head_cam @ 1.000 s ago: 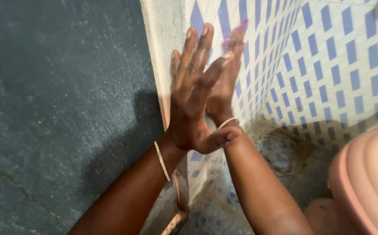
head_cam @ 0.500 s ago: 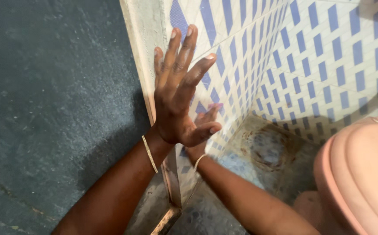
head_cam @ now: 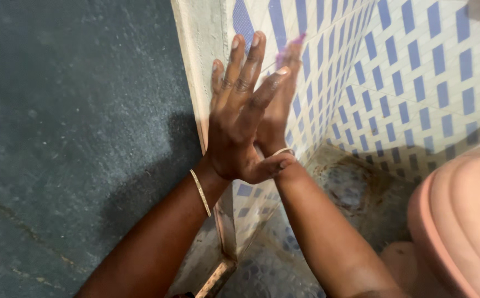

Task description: The person scrubs the tiled bathroom floor with a pink sponge, then moves to scrub the tiled wall near the toilet. The person uses a small metal container and a bucket are visible nearby.

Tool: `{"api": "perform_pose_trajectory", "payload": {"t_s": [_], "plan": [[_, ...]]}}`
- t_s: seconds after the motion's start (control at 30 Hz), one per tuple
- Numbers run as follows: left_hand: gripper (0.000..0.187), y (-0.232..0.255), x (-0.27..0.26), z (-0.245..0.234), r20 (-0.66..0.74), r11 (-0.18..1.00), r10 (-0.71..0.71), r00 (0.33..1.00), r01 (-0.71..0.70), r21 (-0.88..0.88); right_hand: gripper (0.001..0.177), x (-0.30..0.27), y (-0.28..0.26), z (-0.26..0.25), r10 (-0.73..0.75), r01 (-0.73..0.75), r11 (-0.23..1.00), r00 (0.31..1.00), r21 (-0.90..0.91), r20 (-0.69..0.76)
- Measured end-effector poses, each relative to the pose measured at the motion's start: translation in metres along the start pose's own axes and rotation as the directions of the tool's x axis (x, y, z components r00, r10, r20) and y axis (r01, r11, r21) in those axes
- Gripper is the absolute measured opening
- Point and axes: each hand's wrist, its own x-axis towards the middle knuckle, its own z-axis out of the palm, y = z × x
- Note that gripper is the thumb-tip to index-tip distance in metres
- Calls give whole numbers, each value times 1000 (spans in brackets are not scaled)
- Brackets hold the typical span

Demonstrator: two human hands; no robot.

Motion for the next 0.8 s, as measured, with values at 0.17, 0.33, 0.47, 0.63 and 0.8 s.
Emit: {"api": "perform_pose_trajectory", "payload": {"t_s": [0.17,0.33,0.47,0.63,0.8], "plan": [[89,-1,-1,2,-7,1000,1,1000,0,14,69,-50,67,-18,509,-552,826,817,-112,-271],[91,0,-1,5,-17,1000,22,1000,-22,9,61,-138,72,-18,517,-577,768,814,-277,-264],[90,1,2,2,-10,999,20,1000,-19,29,60,-166,13,11,732,-744,641,667,-189,-141],[93,1,4,5,-28,999,25,999,-26,-36,52,-147,-48,30,562,-566,824,816,-8,137],[91,2,1,3,-8,1000,3,1000,-4,-4,60,-81,-39,33,329,-331,944,936,-8,121]]}}
